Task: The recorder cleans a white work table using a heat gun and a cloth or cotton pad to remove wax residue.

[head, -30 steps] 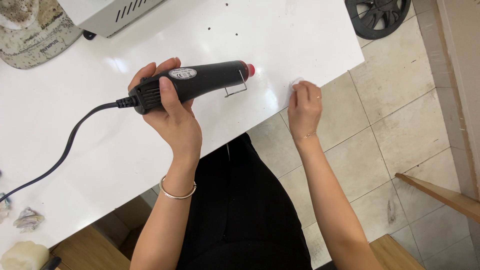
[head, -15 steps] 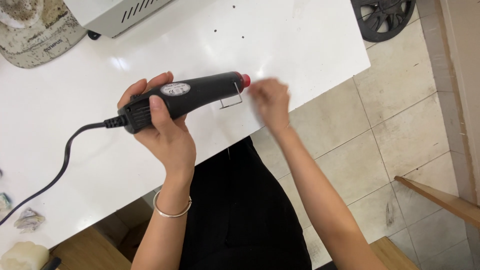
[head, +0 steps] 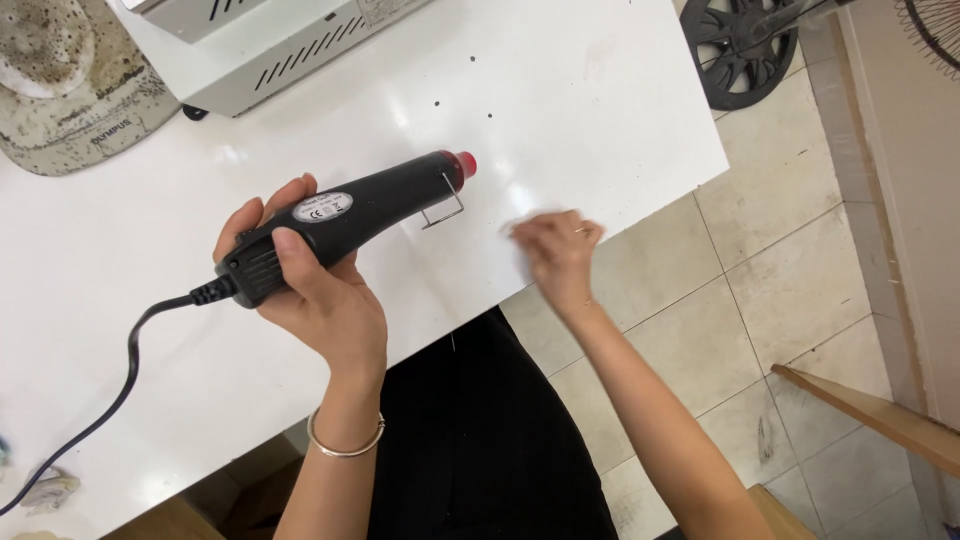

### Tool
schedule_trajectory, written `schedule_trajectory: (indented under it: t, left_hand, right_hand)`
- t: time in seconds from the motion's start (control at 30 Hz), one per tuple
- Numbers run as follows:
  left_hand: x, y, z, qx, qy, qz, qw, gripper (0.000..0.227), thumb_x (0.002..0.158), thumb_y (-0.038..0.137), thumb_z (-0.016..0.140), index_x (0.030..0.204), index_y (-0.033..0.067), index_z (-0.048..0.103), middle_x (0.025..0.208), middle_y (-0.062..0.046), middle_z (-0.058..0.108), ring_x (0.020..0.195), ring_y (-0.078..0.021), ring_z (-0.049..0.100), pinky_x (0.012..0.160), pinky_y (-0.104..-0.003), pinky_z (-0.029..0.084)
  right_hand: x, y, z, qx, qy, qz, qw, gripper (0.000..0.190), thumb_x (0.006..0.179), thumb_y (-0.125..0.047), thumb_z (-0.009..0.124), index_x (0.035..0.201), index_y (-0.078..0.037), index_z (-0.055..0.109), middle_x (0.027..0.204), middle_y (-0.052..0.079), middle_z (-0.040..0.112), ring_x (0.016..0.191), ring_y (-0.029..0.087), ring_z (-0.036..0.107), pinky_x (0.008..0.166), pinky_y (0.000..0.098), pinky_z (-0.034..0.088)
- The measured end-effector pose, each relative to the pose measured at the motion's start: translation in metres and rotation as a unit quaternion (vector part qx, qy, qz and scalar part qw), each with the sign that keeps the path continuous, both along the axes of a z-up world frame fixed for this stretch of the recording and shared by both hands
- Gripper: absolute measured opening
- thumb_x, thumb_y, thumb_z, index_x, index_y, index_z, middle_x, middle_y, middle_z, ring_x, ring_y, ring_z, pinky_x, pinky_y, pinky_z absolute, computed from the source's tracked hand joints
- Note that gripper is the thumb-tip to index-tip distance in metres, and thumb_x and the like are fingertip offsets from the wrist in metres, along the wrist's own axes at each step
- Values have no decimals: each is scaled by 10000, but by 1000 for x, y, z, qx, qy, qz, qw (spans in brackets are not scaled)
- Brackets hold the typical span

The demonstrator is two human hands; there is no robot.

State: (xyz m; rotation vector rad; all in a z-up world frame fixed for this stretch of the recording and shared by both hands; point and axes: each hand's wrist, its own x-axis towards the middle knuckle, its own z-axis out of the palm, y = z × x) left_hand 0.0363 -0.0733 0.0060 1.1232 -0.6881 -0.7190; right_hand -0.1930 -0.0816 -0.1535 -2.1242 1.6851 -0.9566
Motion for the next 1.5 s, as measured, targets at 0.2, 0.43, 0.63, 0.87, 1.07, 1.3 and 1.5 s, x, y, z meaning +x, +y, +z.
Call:
schedule_trajectory:
  t: [0.2,0.43,0.63,0.87,1.07,1.3,1.5]
  left_hand:
    - [-11,-24,-12,5,41,-9,999,302,1146,206,507,1392,82,383,1315,-198,596,1309,-279,595,1012,-425,659]
    - [0,-36,-11,20,45,-6,999,283,1140,215,491,1366,84,380,1367,-188,596,1302,-260,594,983,-418,620]
    - [27,-50,-9,6,54,-3,999,297,1126,218,508,1360,86,382,1351,-195,604,1280,-260,599,1017,-451,627]
    - [31,-63,-11,13,67,-19,997,281,1126,206,506,1350,85,388,1352,-193,599,1325,-266,604,1034,-447,639]
    - [27,-65,-13,24,87,-40,995,263,1119,170,507,1340,75,402,1343,-195,598,1277,-256,612,1041,-448,654]
    - [12,-60,-11,52,85,-5,995,257,1109,159,509,1326,62,412,1315,-206,617,1217,-259,618,980,-417,648]
    - [-8,-53,-11,77,56,24,995,258,1094,166,505,1310,70,403,1288,-192,618,1284,-285,615,963,-423,655]
  right_hand:
    - [-57,-111,9,45,-38,-250,966,25,884,-127,824,890,-113,804,884,-5,676,875,142,563,970,416,283]
    - [18,-51,10,96,-28,-73,992,80,820,-278,876,850,-250,807,773,-70,572,877,115,501,938,303,235]
    - [-38,-126,5,124,-95,-372,915,37,896,-200,799,914,-168,799,878,-70,623,931,99,454,969,296,298]
    - [43,9,31,165,-28,-96,981,86,873,-173,806,938,-226,828,818,-55,567,938,144,495,980,368,216]
    - [-5,68,50,244,-349,-297,855,107,884,-49,756,987,-57,782,926,25,740,849,114,658,780,246,564]
    - [-55,29,48,219,-342,-350,844,136,946,-38,736,1071,12,755,970,70,745,847,112,647,763,240,542]
    - [-79,-6,52,222,-322,-296,871,138,952,-62,725,1068,9,749,1006,56,729,879,91,662,797,239,583]
